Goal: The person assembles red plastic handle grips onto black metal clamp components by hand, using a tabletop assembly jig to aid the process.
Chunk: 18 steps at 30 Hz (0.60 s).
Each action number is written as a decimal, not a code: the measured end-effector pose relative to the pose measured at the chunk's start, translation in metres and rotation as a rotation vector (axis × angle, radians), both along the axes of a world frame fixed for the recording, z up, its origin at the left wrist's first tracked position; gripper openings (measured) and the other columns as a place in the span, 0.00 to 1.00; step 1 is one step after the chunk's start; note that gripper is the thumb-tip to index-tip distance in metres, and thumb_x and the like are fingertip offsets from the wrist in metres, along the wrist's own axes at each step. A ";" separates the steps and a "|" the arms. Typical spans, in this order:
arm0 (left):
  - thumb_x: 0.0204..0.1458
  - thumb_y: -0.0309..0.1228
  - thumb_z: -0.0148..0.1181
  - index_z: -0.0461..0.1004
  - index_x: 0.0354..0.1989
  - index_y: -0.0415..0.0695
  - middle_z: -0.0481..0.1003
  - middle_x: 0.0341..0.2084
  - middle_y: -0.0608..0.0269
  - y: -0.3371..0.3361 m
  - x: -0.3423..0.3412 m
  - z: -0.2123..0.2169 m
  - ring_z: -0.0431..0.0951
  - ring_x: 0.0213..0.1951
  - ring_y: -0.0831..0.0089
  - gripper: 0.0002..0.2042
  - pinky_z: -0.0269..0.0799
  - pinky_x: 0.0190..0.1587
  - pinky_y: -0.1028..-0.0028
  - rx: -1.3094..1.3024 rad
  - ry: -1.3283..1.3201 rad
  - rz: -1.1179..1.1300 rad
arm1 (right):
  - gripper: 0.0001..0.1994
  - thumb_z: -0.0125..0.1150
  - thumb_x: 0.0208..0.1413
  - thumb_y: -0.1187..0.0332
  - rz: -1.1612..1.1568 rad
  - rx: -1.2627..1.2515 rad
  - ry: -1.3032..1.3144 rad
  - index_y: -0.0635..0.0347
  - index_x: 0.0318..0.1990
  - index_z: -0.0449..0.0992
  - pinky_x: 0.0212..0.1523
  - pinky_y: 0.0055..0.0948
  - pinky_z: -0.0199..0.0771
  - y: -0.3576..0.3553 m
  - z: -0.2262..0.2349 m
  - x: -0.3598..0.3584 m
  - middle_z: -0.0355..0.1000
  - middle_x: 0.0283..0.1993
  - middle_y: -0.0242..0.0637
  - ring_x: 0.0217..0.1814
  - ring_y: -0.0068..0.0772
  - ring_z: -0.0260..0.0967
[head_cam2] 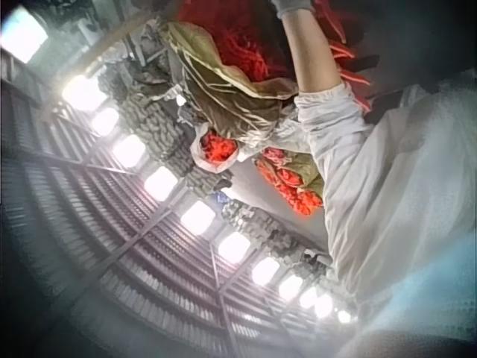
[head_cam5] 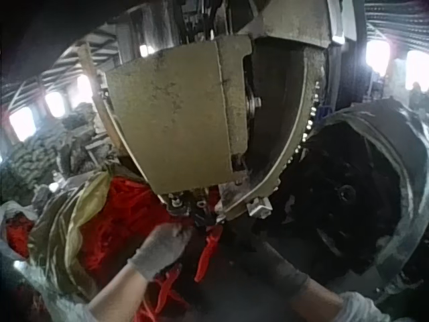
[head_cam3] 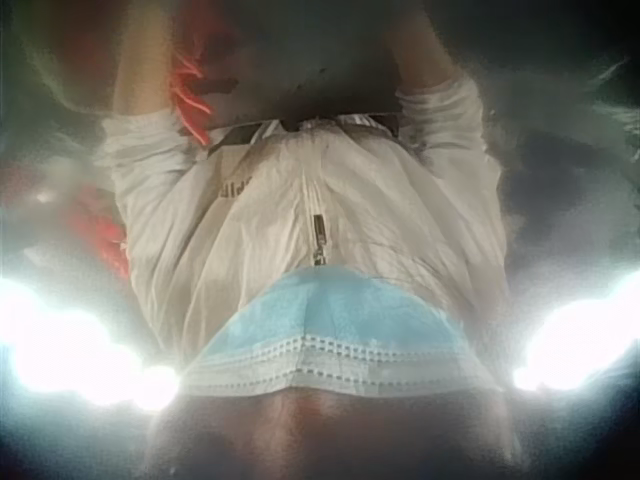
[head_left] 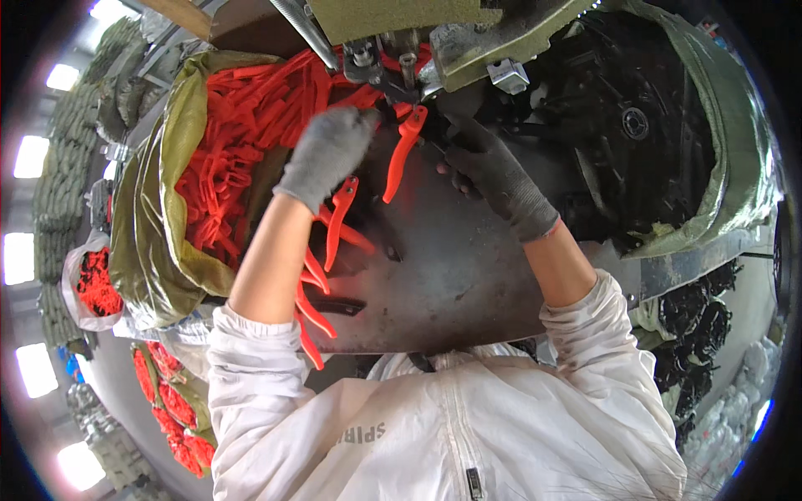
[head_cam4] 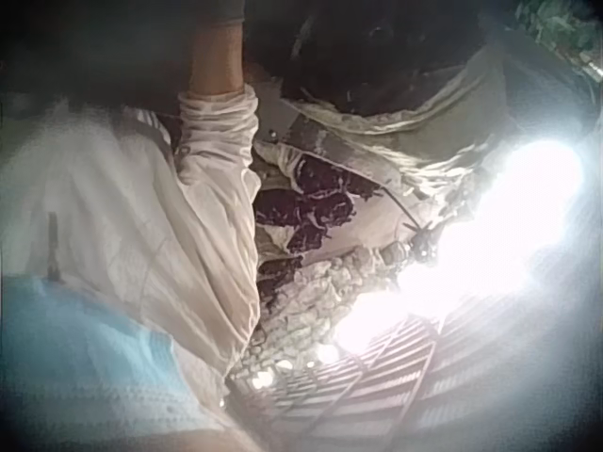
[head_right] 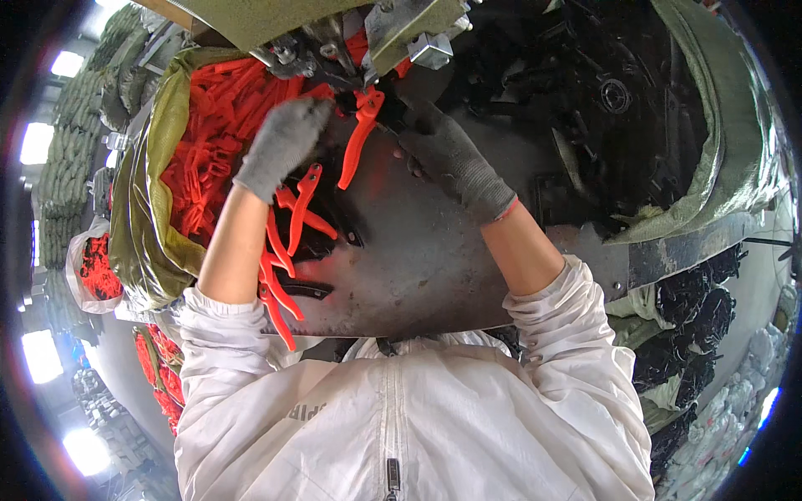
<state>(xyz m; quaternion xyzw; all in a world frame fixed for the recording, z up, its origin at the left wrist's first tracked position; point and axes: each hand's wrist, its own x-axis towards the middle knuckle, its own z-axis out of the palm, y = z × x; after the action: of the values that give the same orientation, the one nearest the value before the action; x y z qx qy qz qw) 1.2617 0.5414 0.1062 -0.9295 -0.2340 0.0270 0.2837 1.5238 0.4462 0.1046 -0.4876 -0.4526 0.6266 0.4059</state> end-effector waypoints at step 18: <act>0.57 0.36 0.58 0.76 0.45 0.38 0.81 0.41 0.42 0.032 -0.071 0.026 0.82 0.43 0.46 0.14 0.78 0.47 0.51 -0.138 -0.395 0.590 | 0.31 0.56 0.64 0.66 0.054 0.017 -0.160 0.52 0.75 0.60 0.23 0.19 0.65 -0.019 0.044 -0.006 0.73 0.34 0.32 0.23 0.15 0.64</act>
<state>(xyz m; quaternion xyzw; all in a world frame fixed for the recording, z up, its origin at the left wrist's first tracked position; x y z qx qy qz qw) 1.1911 0.5739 0.1317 -0.8261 -0.5402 -0.0569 0.1497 1.5177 0.4274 0.1483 -0.5203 -0.5020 0.5924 0.3553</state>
